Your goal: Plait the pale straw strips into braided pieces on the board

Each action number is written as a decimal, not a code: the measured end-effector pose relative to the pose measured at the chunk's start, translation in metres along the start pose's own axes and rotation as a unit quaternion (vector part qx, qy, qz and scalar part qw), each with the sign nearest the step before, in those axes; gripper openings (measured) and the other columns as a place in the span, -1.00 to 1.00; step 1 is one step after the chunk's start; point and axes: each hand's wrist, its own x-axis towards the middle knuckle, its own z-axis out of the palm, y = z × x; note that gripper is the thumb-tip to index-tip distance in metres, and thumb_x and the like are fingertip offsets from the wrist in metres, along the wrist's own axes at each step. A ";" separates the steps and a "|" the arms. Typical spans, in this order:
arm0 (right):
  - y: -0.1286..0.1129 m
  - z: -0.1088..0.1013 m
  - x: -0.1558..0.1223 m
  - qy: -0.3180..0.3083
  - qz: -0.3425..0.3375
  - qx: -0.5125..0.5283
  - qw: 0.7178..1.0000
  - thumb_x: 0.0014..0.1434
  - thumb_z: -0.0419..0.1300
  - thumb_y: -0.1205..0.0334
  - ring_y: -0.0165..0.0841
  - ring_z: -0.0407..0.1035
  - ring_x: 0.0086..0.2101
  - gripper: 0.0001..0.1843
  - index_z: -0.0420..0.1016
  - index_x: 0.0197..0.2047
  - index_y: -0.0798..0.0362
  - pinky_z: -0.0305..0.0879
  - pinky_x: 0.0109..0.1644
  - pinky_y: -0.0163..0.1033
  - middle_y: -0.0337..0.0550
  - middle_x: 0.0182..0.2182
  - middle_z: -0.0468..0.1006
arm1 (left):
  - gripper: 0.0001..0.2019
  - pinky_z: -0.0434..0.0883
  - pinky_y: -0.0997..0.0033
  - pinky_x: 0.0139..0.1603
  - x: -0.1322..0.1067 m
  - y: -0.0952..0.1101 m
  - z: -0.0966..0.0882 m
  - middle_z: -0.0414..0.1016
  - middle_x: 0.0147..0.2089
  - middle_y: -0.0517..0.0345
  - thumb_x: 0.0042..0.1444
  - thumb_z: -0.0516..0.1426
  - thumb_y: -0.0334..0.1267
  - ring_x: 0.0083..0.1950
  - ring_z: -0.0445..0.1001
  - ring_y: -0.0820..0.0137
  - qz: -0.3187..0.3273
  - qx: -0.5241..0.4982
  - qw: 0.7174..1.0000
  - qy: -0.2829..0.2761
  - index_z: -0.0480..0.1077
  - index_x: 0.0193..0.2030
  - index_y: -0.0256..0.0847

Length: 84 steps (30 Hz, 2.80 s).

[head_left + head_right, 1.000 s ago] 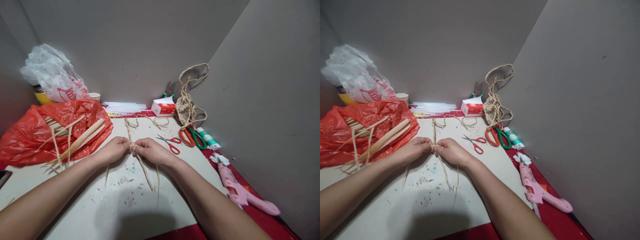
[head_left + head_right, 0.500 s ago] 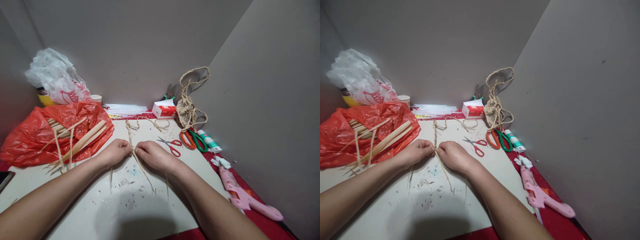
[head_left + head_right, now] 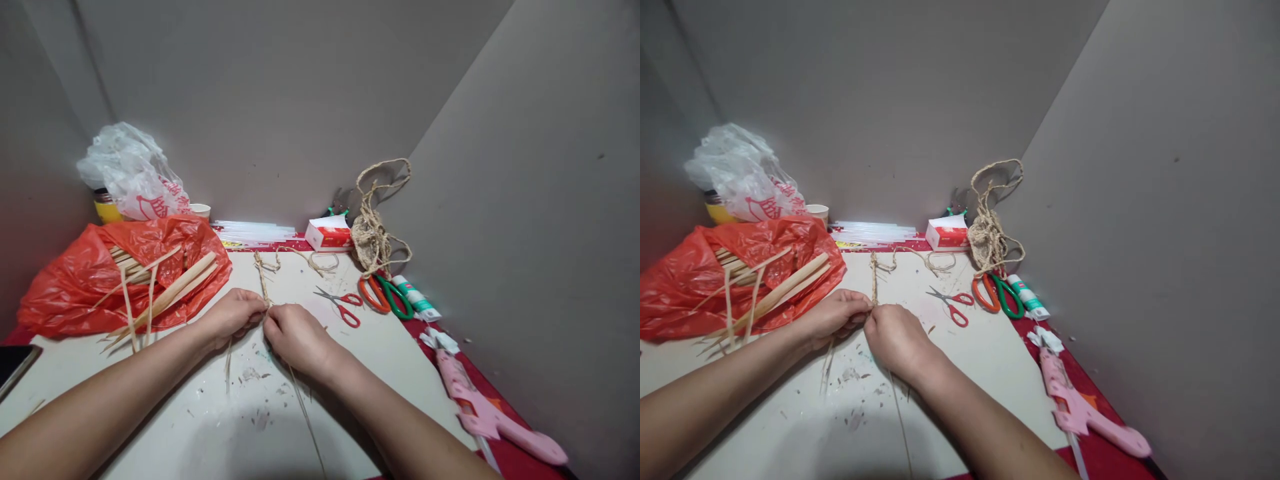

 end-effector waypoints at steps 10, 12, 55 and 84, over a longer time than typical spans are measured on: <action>0.007 -0.032 -0.014 0.013 -0.118 -0.005 0.993 0.17 -0.01 0.05 -0.45 0.23 -0.57 -0.60 0.41 -0.54 0.10 0.01 -0.48 -0.35 -0.20 -0.61 0.45 | -0.78 -0.21 0.52 -0.69 0.000 -0.001 -0.002 -0.02 -0.74 0.42 -0.07 0.15 -0.22 -0.72 -0.15 0.67 0.022 -0.027 0.999 -0.025 0.18 -0.57 -0.22; 0.017 -0.039 -0.005 0.080 -0.085 0.075 0.990 0.20 -0.06 -0.01 -0.47 0.19 -0.60 -0.54 0.37 -0.55 0.11 0.01 -0.50 -0.36 -0.24 -0.66 0.38 | -0.75 -0.21 0.52 -0.69 0.001 -0.001 -0.002 -0.02 -0.72 0.43 -0.05 0.15 -0.19 -0.71 -0.15 0.67 0.025 -0.031 0.998 -0.042 0.17 -0.56 -0.22; 0.026 -0.001 0.018 -0.118 0.070 0.504 0.853 -0.04 0.05 0.31 -0.61 -0.20 -0.82 -0.81 0.27 -0.65 0.10 -0.32 -0.78 -0.42 -0.46 -0.87 0.04 | -0.95 0.13 0.36 -0.40 -0.040 -0.001 0.043 0.20 -0.68 0.15 -0.14 0.10 -0.41 -0.58 0.24 0.33 0.139 0.517 0.840 0.085 0.36 -0.52 -0.20; 0.044 -0.014 0.024 -0.132 -0.070 0.333 0.931 0.13 0.06 0.19 -0.57 -0.09 -0.65 -0.74 0.44 -0.45 0.18 -0.15 -0.59 -0.42 -0.40 -0.71 0.10 | -0.74 0.22 0.53 -0.31 0.003 0.003 -0.005 0.48 -0.43 0.19 0.02 -0.04 -0.21 -0.40 0.34 0.46 0.114 0.279 0.954 -0.004 0.45 -0.44 -0.24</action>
